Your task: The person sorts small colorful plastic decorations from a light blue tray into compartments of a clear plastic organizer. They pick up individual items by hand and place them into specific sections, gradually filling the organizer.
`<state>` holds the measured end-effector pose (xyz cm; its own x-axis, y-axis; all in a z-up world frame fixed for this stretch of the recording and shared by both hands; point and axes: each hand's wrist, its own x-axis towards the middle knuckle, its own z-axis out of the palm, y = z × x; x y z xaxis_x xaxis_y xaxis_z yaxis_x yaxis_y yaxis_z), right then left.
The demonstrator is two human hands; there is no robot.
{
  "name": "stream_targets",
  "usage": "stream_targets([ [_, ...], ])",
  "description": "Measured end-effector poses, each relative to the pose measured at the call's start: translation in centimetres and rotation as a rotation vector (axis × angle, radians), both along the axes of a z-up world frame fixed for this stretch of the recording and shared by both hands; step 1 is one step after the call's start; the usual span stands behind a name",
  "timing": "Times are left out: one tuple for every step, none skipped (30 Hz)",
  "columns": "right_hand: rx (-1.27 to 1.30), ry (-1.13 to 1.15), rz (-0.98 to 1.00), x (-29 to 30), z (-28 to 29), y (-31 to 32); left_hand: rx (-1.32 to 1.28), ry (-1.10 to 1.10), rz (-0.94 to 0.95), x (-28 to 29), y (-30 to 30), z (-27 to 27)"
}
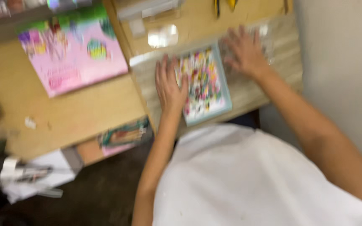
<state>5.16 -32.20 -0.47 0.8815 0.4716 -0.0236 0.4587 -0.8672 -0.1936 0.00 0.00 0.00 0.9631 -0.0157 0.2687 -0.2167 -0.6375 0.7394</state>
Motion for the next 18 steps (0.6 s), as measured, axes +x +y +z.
stream_targets([
  [-0.009, -0.042, 0.011, 0.2, -0.3, -0.4, -0.009, -0.042, 0.011, 0.7, -1.2, 0.0],
  [-0.018, -0.034, 0.003, 0.6, -0.7, -0.9, 0.071, -0.005, 0.002, 1.4, -2.4, 0.0],
  [-0.022, -0.011, -0.007, 0.4, -1.4, -1.1, 0.157, 0.049, -0.007, 1.7, -3.3, -0.1],
  [-0.026, -0.037, 0.003, 0.6, -1.9, -1.3, 0.152, 0.023, 0.004, 2.4, -3.7, 0.1],
  [-0.042, -0.039, -0.007, 0.3, -2.6, -1.4, 0.193, 0.096, -0.016, 2.5, -4.1, 0.1],
  [-0.057, -0.041, -0.018, -0.1, -3.5, -1.6, 0.233, 0.168, -0.037, 2.5, -4.4, -0.1],
  [-0.056, -0.061, -0.002, 0.0, -3.2, -1.4, 0.232, 0.150, -0.018, 2.7, -4.8, 0.2],
  [-0.030, -0.040, -0.023, -0.1, -2.9, -1.2, 0.242, 0.182, -0.021, 2.8, -5.2, 0.4],
  [0.001, -0.021, -0.036, -0.2, -2.9, -0.8, 0.256, 0.213, -0.015, 2.6, -5.4, 0.5],
  [0.007, -0.042, -0.012, 0.0, -3.4, -0.9, 0.259, 0.195, 0.012, 2.8, -5.4, 0.5],
  [-0.004, -0.061, -0.017, 0.0, -3.9, -1.1, 0.307, 0.222, -0.016, 2.6, -5.6, 0.5],
  [-0.015, -0.081, -0.023, -0.3, -4.4, -1.4, 0.356, 0.250, -0.043, 2.2, -5.9, 0.5],
  [-0.015, -0.095, 0.003, -0.1, -4.3, -1.4, 0.351, 0.242, -0.015, 2.2, -6.0, 0.5],
  [-0.043, -0.063, -0.014, -0.2, -4.1, -1.4, 0.382, 0.254, -0.031, 2.1, -6.1, 0.5],
  [-0.070, -0.040, -0.032, -0.1, -3.9, -1.4, 0.414, 0.259, -0.044, 2.0, -6.2, 0.5],
  [-0.069, -0.063, -0.006, -0.3, -3.6, -1.3, 0.410, 0.243, -0.014, 1.8, -6.3, 0.5],
  [-0.061, -0.003, -0.023, -0.1, -3.4, -1.2, 0.413, 0.256, -0.027, 1.8, -6.4, 0.5],
  [-0.054, 0.058, -0.040, 0.0, -3.1, -1.0, 0.416, 0.268, -0.040, 1.8, -6.4, 0.5],
])
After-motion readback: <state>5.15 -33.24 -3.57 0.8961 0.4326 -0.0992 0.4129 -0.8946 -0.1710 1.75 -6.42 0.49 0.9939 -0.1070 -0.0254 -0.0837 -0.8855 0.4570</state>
